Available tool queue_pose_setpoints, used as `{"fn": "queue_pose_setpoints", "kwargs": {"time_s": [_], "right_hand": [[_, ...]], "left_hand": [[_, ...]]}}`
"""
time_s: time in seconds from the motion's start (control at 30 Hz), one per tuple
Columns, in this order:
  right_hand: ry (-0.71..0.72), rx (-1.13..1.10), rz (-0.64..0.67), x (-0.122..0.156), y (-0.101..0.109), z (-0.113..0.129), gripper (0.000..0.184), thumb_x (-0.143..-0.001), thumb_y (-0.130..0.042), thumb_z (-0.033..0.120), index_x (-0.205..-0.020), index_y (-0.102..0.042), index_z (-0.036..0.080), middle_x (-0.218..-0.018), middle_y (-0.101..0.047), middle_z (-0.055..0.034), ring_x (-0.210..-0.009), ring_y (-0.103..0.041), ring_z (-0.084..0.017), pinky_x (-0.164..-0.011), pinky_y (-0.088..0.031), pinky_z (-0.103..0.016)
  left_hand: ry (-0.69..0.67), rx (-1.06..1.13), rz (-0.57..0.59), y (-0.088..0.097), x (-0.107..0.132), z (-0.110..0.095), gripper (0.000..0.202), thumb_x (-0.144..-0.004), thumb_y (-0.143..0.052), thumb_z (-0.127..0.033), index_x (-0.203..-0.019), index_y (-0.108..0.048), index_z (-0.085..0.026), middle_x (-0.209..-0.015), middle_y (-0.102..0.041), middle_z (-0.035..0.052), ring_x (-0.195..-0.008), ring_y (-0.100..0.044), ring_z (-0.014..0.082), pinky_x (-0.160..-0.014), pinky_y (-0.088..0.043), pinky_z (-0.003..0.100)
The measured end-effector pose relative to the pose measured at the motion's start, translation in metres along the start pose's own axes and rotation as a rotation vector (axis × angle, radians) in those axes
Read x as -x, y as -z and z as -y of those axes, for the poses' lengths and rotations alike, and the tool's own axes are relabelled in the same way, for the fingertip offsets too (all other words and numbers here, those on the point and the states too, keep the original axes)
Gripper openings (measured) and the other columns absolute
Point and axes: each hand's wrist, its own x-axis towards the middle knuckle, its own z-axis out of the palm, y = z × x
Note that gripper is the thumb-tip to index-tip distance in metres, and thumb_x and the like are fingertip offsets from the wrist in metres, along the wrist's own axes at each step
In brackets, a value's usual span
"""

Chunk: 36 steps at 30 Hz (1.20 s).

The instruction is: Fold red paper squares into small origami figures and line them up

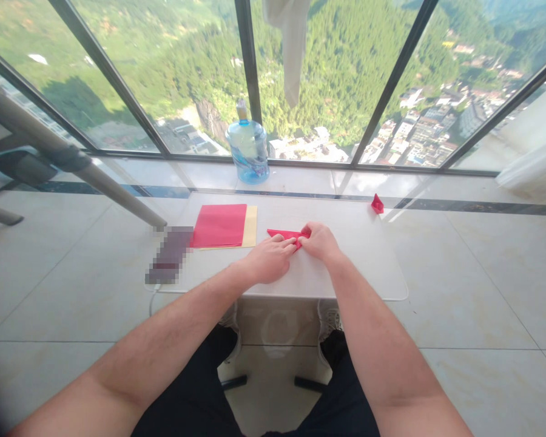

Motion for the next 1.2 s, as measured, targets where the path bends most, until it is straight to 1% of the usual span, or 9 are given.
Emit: {"fn": "queue_pose_setpoints", "kwargs": {"time_s": [0.13,0.23,0.43,0.63,0.73,0.83,0.93,1.03,1.2], "right_hand": [[0.005,0.071,-0.031,0.003,-0.001,0.001,0.024,-0.071,-0.071,0.040,-0.084,-0.064,0.021,-0.088,-0.070,-0.0029,-0.076,-0.062,-0.017,-0.065,-0.044,-0.027],[-0.013,0.131,-0.049,0.003,-0.001,-0.001,0.027,-0.072,-0.072,0.040,-0.089,-0.064,0.021,-0.093,-0.069,-0.0042,-0.079,-0.062,-0.018,-0.068,-0.044,-0.028],[-0.109,0.143,-0.095,-0.002,0.007,-0.012,0.024,-0.077,-0.072,0.034,-0.097,-0.066,0.021,-0.098,-0.068,-0.0058,-0.084,-0.062,-0.018,-0.075,-0.044,-0.029],[-0.189,0.210,-0.134,-0.002,0.010,-0.012,0.009,-0.085,-0.062,0.030,-0.084,-0.065,0.022,-0.084,-0.070,-0.0047,-0.079,-0.063,-0.020,-0.071,-0.042,-0.030],[-0.138,0.231,-0.173,0.004,0.005,-0.006,0.010,-0.088,-0.057,0.026,-0.085,-0.066,0.022,-0.085,-0.071,-0.0054,-0.080,-0.063,-0.020,-0.071,-0.042,-0.030],[-0.027,0.253,-0.118,0.009,0.001,-0.001,0.010,-0.087,-0.058,0.027,-0.083,-0.066,0.023,-0.086,-0.072,-0.0043,-0.080,-0.063,-0.019,-0.073,-0.043,-0.029],[0.014,0.313,-0.058,0.014,0.001,0.003,0.011,-0.087,-0.058,0.029,-0.081,-0.065,0.023,-0.090,-0.071,-0.0044,-0.083,-0.063,-0.019,-0.074,-0.042,-0.030],[0.031,0.337,-0.016,0.016,0.004,0.006,0.014,-0.085,-0.061,0.037,-0.083,-0.064,0.023,-0.094,-0.070,-0.0047,-0.084,-0.062,-0.019,-0.072,-0.041,-0.029],[0.014,0.372,0.027,0.019,0.006,0.010,0.031,-0.081,-0.065,0.054,-0.088,-0.061,0.024,-0.098,-0.067,-0.0044,-0.083,-0.062,-0.020,-0.064,-0.038,-0.029]], "left_hand": [[0.005,-0.001,0.003,0.000,0.000,0.000,0.049,-0.089,-0.043,-0.021,-0.135,-0.057,-0.010,-0.137,-0.061,0.0128,-0.105,-0.054,0.0290,-0.093,-0.045,0.042],[0.003,-0.009,0.008,0.001,0.001,0.000,0.050,-0.090,-0.043,-0.021,-0.137,-0.056,-0.011,-0.138,-0.061,0.0122,-0.106,-0.054,0.0286,-0.093,-0.044,0.041],[0.000,-0.014,0.022,0.001,0.001,0.001,0.049,-0.091,-0.042,-0.023,-0.136,-0.056,-0.011,-0.141,-0.058,0.0119,-0.109,-0.054,0.0279,-0.096,-0.043,0.040],[-0.006,0.012,0.012,-0.001,0.000,0.004,0.045,-0.089,-0.045,-0.023,-0.129,-0.061,-0.011,-0.140,-0.059,0.0131,-0.112,-0.054,0.0294,-0.095,-0.044,0.041],[-0.001,0.033,0.020,-0.001,-0.001,0.005,0.045,-0.088,-0.046,-0.024,-0.129,-0.062,-0.013,-0.141,-0.059,0.0115,-0.112,-0.055,0.0290,-0.096,-0.043,0.041],[-0.001,0.068,0.029,0.000,-0.002,0.008,0.048,-0.089,-0.044,-0.023,-0.134,-0.059,-0.016,-0.143,-0.058,0.0091,-0.111,-0.055,0.0269,-0.097,-0.043,0.040],[-0.001,0.120,0.039,0.002,-0.003,0.012,0.050,-0.087,-0.045,-0.017,-0.135,-0.059,-0.021,-0.144,-0.057,0.0064,-0.108,-0.056,0.0245,-0.095,-0.045,0.037],[0.011,0.181,0.062,0.005,-0.004,0.016,0.046,-0.084,-0.048,-0.015,-0.126,-0.063,-0.022,-0.134,-0.064,0.0051,-0.103,-0.057,0.0240,-0.090,-0.047,0.035],[0.058,0.275,0.094,0.010,-0.006,0.021,0.042,-0.081,-0.047,-0.011,-0.118,-0.065,-0.020,-0.107,-0.071,0.0070,-0.103,-0.059,0.0245,-0.084,-0.050,0.033]]}}
